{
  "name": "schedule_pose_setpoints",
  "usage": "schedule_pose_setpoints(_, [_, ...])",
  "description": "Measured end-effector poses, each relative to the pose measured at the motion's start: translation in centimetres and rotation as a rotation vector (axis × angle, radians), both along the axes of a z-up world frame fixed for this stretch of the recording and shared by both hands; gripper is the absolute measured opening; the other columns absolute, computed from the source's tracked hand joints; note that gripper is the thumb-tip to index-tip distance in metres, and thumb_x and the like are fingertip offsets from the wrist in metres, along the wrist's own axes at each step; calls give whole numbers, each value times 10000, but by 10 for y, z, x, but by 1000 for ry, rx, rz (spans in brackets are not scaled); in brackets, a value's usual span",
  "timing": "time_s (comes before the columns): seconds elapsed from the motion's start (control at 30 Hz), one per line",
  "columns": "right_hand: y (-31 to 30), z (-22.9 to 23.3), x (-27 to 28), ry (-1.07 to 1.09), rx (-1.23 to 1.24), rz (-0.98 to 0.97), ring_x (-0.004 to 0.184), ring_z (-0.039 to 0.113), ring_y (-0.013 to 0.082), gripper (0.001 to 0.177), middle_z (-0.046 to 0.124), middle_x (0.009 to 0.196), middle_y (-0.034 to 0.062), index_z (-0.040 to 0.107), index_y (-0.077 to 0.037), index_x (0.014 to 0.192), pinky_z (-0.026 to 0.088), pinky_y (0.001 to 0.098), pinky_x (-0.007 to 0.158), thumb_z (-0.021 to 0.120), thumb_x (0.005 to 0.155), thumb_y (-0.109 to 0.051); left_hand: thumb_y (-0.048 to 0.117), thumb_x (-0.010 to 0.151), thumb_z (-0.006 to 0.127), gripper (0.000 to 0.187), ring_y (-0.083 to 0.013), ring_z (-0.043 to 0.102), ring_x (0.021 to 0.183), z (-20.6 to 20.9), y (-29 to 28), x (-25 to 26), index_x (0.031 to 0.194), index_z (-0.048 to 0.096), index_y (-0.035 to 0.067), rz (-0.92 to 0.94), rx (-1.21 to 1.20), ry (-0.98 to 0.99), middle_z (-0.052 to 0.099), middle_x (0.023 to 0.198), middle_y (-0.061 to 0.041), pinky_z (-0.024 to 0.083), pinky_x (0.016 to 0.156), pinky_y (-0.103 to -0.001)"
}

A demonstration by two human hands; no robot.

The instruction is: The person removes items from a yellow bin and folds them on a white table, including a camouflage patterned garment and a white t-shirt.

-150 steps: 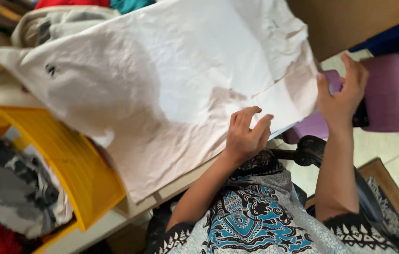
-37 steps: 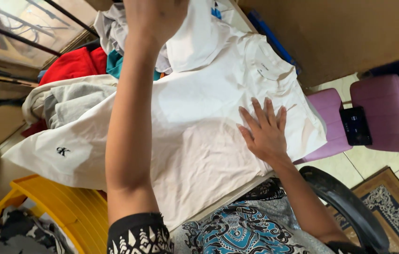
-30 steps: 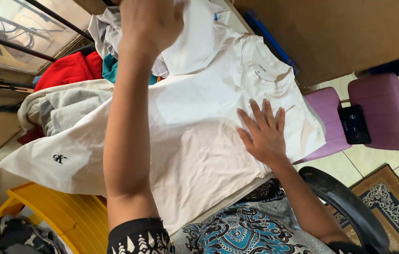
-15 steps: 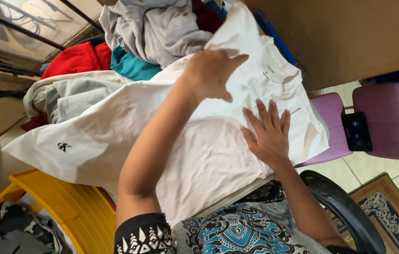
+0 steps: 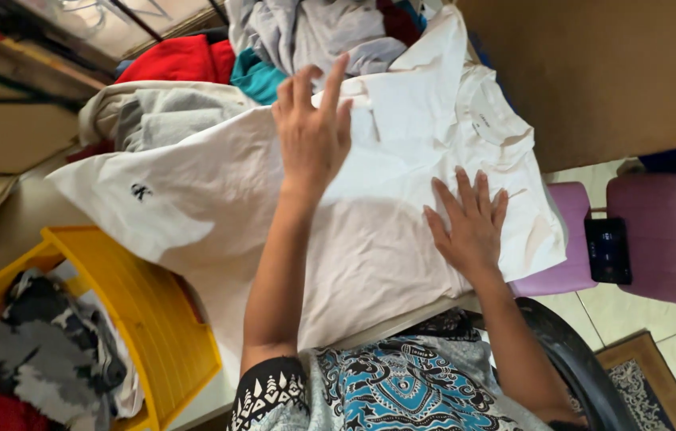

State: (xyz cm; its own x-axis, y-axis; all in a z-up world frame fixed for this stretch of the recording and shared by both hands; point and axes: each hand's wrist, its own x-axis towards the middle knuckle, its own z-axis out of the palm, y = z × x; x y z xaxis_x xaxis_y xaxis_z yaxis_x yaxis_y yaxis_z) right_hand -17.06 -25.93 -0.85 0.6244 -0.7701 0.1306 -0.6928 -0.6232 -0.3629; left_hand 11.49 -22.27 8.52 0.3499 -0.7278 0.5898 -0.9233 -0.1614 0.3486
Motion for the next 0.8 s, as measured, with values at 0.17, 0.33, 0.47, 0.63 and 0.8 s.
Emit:
schedule_pose_setpoints(0.17, [1,0,-1,7,-12,14,1570,204,407,544,358,1665,127,572,-229,1484,29,646,1234,540,1009,-494,217,876,801,409,-353,450,1255,0,-13,33,1272,696,208,-111,-7,-102,536,1314,-90,385,954,-496])
schedule_pose_setpoints(0.33, [0,2,1,-39,-24,34,1544,229,434,602,388,1636,173,558,-134,1499,46,654,1210,588,994,-460,100,886,764,244,-279,595,1162,3,-29,43,1111,687,156,-197,-64,-46,651,1148,-7,443,949,-440])
schedule_pose_setpoints(0.47, [-32,9,5,-281,81,-56,1304,525,377,635,593,1379,192,556,-63,1478,346,559,1100,737,899,-251,18,985,682,209,-294,678,1005,1,-29,39,1175,633,90,-230,-264,116,663,1156,-39,547,845,-382])
schedule_pose_setpoints(0.63, [-143,25,51,-657,40,41,1003,699,181,406,725,1161,100,635,-57,1402,562,305,868,774,1022,-76,21,994,659,224,-310,680,916,2,-29,31,1203,604,78,-245,-354,186,626,1136,-81,565,774,-387])
schedule_pose_setpoints(0.8, [-227,53,124,-723,468,-73,825,644,86,292,695,962,15,656,-49,1188,518,245,680,829,969,-136,102,911,764,262,-289,651,821,4,-21,29,1142,640,108,-223,-257,184,605,984,-70,526,700,-398])
